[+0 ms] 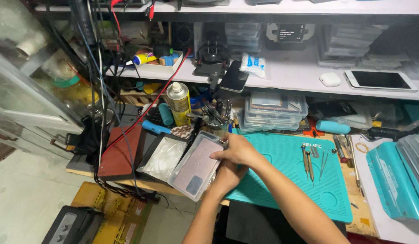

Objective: The person disassembles a smartphone at a repair workbench. They hold the phone, use a screwdriver and a pry tool to remove the back cover and internal components, set parts into a plastic tray, and handle the exposed midframe and battery area while working through the device.

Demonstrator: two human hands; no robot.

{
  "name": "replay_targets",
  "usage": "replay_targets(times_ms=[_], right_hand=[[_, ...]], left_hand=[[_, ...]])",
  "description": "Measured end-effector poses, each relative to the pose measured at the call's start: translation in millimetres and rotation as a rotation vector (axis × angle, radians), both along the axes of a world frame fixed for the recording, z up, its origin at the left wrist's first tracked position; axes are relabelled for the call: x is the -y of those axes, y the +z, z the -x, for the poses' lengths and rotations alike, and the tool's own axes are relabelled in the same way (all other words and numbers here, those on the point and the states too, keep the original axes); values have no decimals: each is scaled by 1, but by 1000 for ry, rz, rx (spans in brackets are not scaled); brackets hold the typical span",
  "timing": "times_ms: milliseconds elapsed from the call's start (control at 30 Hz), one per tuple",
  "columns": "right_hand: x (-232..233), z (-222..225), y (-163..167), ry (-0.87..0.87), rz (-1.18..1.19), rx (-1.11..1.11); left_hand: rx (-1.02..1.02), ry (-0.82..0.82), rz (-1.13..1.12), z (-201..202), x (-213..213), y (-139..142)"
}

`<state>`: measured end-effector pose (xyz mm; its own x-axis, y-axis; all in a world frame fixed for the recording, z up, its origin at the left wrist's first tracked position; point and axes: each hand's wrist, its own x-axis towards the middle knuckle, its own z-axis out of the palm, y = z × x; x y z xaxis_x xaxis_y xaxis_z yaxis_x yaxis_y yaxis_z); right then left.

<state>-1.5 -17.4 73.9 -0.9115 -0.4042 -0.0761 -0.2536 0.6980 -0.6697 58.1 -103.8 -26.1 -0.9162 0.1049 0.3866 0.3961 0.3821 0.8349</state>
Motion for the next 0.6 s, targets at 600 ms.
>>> replay_targets(times_ms=[600], right_hand=[[-159,-9,-9,-441,810,361]], left_hand=[[-4,131,311,19,-20,10]])
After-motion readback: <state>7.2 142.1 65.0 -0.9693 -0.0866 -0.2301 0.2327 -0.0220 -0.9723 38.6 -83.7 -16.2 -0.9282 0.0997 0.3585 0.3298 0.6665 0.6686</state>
